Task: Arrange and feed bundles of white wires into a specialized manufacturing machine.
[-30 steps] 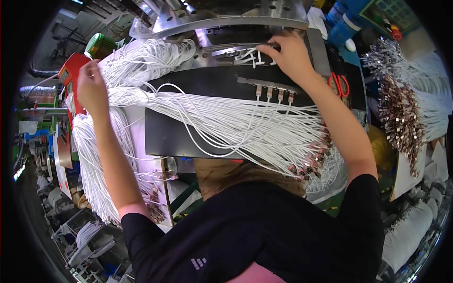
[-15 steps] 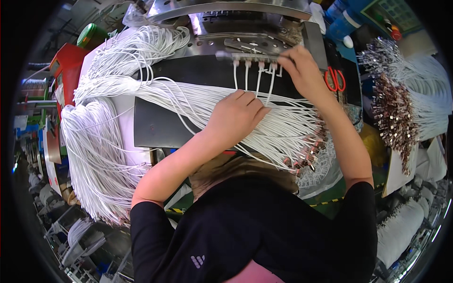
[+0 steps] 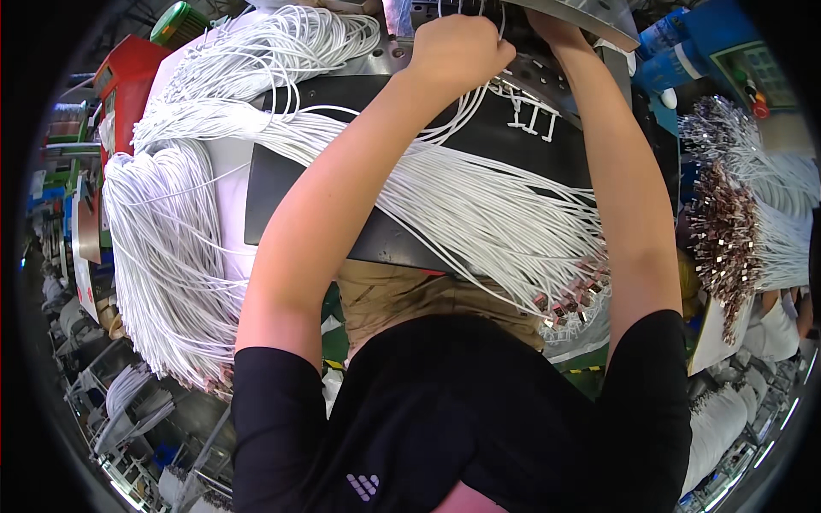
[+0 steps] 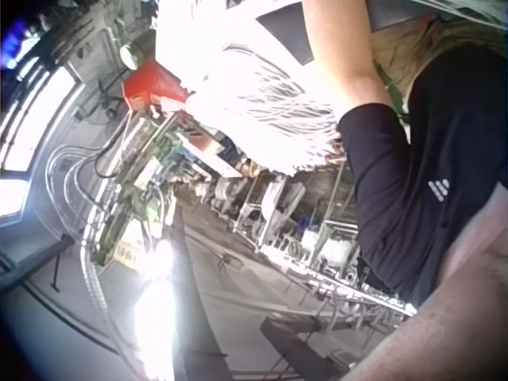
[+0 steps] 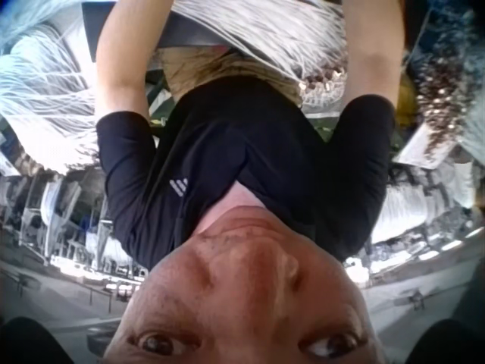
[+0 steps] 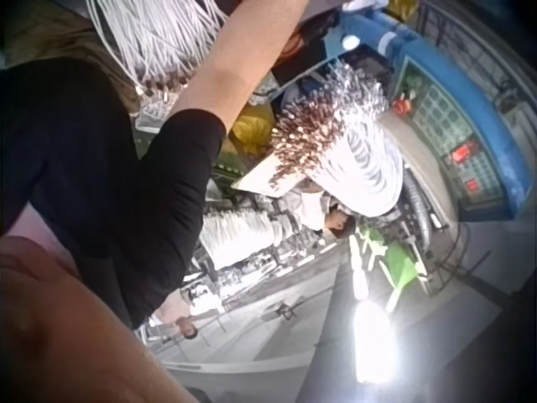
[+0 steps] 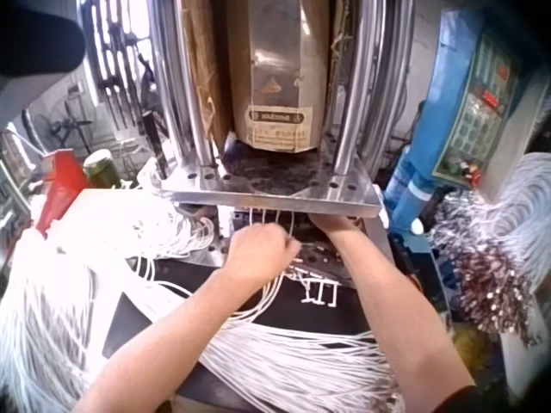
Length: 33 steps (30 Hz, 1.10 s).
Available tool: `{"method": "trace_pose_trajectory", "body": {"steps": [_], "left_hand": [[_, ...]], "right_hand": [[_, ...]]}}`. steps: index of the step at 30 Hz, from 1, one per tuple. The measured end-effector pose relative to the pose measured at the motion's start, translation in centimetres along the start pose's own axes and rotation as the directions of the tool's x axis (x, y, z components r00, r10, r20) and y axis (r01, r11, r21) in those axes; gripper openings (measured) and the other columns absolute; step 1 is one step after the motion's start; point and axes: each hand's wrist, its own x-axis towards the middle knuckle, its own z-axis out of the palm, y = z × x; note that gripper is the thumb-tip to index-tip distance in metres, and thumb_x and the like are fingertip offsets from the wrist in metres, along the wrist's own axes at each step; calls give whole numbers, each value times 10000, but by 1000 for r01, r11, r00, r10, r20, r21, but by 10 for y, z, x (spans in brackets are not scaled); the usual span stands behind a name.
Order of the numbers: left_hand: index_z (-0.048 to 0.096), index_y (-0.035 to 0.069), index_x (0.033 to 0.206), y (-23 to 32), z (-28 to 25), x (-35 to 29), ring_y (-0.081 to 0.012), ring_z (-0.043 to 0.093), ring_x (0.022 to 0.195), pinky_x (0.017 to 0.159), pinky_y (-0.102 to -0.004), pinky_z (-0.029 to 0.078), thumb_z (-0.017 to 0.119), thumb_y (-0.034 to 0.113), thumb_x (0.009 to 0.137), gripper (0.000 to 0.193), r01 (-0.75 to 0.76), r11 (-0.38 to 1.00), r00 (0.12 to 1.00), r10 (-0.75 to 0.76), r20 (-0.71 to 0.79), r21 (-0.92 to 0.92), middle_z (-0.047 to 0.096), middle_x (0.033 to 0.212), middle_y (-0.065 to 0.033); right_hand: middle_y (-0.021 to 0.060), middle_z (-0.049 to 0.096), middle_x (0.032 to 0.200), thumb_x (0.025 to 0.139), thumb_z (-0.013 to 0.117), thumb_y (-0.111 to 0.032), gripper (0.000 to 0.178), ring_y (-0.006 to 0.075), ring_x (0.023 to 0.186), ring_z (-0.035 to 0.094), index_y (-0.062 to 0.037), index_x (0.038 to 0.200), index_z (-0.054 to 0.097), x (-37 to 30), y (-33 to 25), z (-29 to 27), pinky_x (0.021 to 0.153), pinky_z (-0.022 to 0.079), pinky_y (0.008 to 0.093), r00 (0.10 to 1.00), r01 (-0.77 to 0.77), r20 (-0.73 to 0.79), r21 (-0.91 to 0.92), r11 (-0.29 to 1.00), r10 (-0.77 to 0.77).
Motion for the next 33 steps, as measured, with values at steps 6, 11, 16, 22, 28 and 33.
{"method": "trace_pose_trajectory", "body": {"steps": [6,11,16,22,28,33], "left_hand": [[670,13,1166,-23,1,-2,-397,628,1080,946,-451,497,547,191,912,334,95,996,991,-94,95,-2,656,1192,-230],[647,40,1237,-53,40,0,-396,612,1119,971,-451,486,565,192,879,397,-160,933,881,283,-380,324,650,1205,-226],[635,22,1245,-56,54,7,-395,594,1148,998,-456,467,578,179,864,416,-111,940,871,249,-423,323,636,1224,-237],[627,3,1247,-55,54,8,-392,575,1178,1027,-462,447,589,163,855,425,-65,928,885,223,-409,366,622,1243,-249],[680,11,992,-28,-6,-87,-281,651,891,808,-374,506,671,187,886,205,-203,941,926,94,-366,-272,678,940,-167],[658,-23,869,-50,-21,-288,-177,687,771,695,-284,542,607,220,990,277,653,-144,749,270,605,-743,720,866,-132]], "right_hand": [[250,650,1205,979,564,-317,432,382,1161,596,40,1212,635,-51,-73,-55,983,443,471,976,27,216,-14,1000,-24],[241,622,1223,968,569,-307,426,432,1184,545,37,1214,622,-76,-102,-58,1059,385,482,945,325,-4,82,942,-326],[237,630,1172,944,587,-260,387,429,1154,556,30,1197,630,-75,-93,-47,1043,411,479,973,225,-29,-109,968,-229],[260,655,1082,932,578,-196,330,412,1069,607,13,1180,641,-74,-88,-38,934,486,473,989,151,24,-172,974,-149],[103,723,1052,996,601,-277,324,198,924,677,-53,1212,689,-157,-56,-126,818,518,308,997,-79,34,270,960,72],[19,572,725,1042,514,-141,269,99,639,484,4,826,582,-358,-12,-213,573,404,273,645,-474,-467,376,797,604]]}}
